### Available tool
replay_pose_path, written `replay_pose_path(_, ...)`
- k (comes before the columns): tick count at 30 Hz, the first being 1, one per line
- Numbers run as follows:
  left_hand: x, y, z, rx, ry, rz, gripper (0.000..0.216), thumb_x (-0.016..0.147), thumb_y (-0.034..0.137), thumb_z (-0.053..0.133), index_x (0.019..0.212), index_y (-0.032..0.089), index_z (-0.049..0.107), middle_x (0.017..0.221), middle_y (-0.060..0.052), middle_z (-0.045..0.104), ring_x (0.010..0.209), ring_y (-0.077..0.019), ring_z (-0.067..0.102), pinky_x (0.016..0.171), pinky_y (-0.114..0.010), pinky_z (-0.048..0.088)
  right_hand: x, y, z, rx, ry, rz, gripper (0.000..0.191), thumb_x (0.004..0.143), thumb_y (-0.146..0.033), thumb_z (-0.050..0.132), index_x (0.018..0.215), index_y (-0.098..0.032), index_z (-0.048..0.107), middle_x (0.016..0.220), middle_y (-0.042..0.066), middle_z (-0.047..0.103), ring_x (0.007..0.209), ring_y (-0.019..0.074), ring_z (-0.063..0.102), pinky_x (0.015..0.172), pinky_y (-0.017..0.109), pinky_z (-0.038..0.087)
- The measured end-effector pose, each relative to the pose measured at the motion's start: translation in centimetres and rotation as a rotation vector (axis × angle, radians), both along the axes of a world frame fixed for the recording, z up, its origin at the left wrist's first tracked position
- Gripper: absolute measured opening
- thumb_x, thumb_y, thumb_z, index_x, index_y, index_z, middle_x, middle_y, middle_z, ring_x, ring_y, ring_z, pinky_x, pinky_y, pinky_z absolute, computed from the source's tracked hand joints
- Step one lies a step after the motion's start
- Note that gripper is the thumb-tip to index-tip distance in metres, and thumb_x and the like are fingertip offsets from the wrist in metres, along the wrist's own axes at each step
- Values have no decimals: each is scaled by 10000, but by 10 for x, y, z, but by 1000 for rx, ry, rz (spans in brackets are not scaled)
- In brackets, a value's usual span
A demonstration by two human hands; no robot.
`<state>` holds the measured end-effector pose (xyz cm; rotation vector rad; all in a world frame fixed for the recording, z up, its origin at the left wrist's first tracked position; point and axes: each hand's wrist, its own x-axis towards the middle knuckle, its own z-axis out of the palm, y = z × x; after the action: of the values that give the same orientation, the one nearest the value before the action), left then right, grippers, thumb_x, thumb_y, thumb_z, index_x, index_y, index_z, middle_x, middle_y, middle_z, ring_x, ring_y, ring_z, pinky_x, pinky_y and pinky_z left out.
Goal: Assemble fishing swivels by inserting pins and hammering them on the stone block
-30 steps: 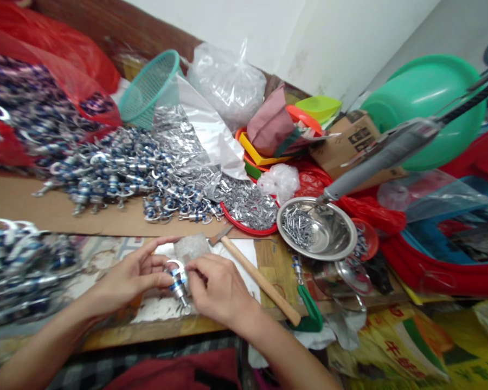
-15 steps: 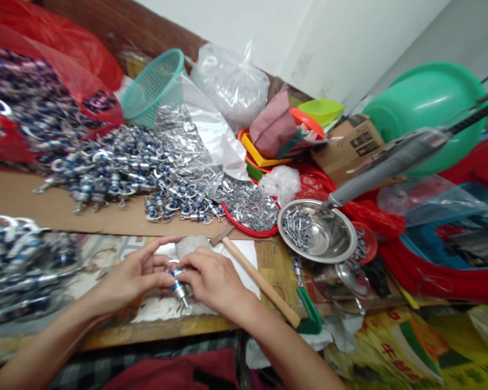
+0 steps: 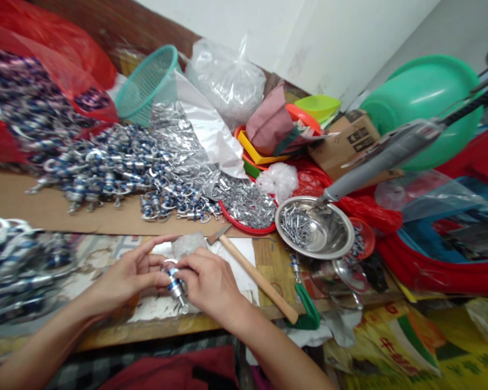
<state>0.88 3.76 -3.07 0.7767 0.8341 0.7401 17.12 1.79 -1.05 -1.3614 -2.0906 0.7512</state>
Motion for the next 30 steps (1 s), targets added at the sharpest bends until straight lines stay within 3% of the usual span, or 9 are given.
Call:
replay_pose_path(5, -1, 0, 0, -6, 14, 6, 755, 570, 121, 719, 1222, 196, 346, 705, 18, 632, 629, -165, 624, 607, -312, 495, 26, 4, 0, 173, 50, -188, 171, 839, -168, 486, 931, -197, 627, 870, 42, 636, 823, 156, 578, 736, 266, 445)
replay_pose_path(8, -1, -1, 0, -7, 20, 11, 753, 565, 114, 713, 1219, 196, 349, 706, 22, 624, 616, -157, 616, 604, -312, 496, 62, 8, -12, 158, -211, -344, 241, 801, -244, 543, 1032, -189, 584, 986, 85, 612, 926, 220, 562, 795, 341, 432)
replay_pose_path(11, -2, -1, 0, -9, 17, 13, 751, 569, 118, 708, 1222, 194, 344, 706, 23, 621, 622, -160, 619, 611, -318, 499, 89, 6, -27, -24, -423, -304, 265, 794, -274, 544, 1036, -172, 579, 950, 91, 624, 889, 243, 587, 755, 356, 450)
replay_pose_path(13, -2, -1, 0, -7, 19, 12, 751, 566, 116, 706, 1221, 193, 346, 705, 22, 623, 619, -159, 621, 607, -315, 500, 95, 1, -29, -37, -409, -307, 207, 818, -263, 511, 981, -160, 586, 897, 80, 633, 829, 226, 604, 721, 339, 463)
replay_pose_path(16, -1, -1, 1, -2, 26, 19, 759, 556, 112, 706, 1221, 190, 350, 691, 28, 624, 596, -151, 616, 597, -308, 502, 89, -13, -13, 92, -276, -315, 220, 822, -239, 522, 1022, -157, 564, 952, 82, 625, 860, 205, 603, 738, 308, 473)
replay_pose_path(21, -1, -1, 1, 3, 48, 26, 764, 560, 115, 705, 1232, 195, 350, 685, 25, 638, 601, -151, 619, 615, -321, 512, 69, -41, 25, 337, -85, -72, 453, 844, -102, 485, 1270, -246, 442, 1077, 57, 604, 954, 150, 587, 799, 242, 466)
replay_pose_path(23, -1, -1, 0, 21, 50, 28, 769, 559, 113, 705, 1236, 188, 348, 680, 19, 646, 594, -150, 617, 608, -315, 512, 63, -47, 28, 393, -99, -37, 527, 834, -54, 467, 1310, -269, 398, 1036, 53, 610, 896, 148, 600, 756, 244, 482)
replay_pose_path(27, -1, -1, 1, 35, 49, 36, 791, 559, 114, 705, 1252, 173, 327, 648, 16, 652, 557, -145, 609, 564, -288, 501, 56, -54, 18, 315, -342, 53, 534, 823, -31, 395, 1318, -232, 404, 850, 52, 623, 710, 163, 601, 592, 259, 494)
replay_pose_path(30, 0, -1, 2, 29, 60, 48, 800, 552, 112, 711, 1253, 164, 328, 634, 17, 651, 551, -142, 607, 560, -281, 500, 55, -59, 13, 386, -328, 17, 539, 817, -17, 366, 1313, -220, 413, 896, 73, 625, 750, 172, 600, 616, 273, 497)
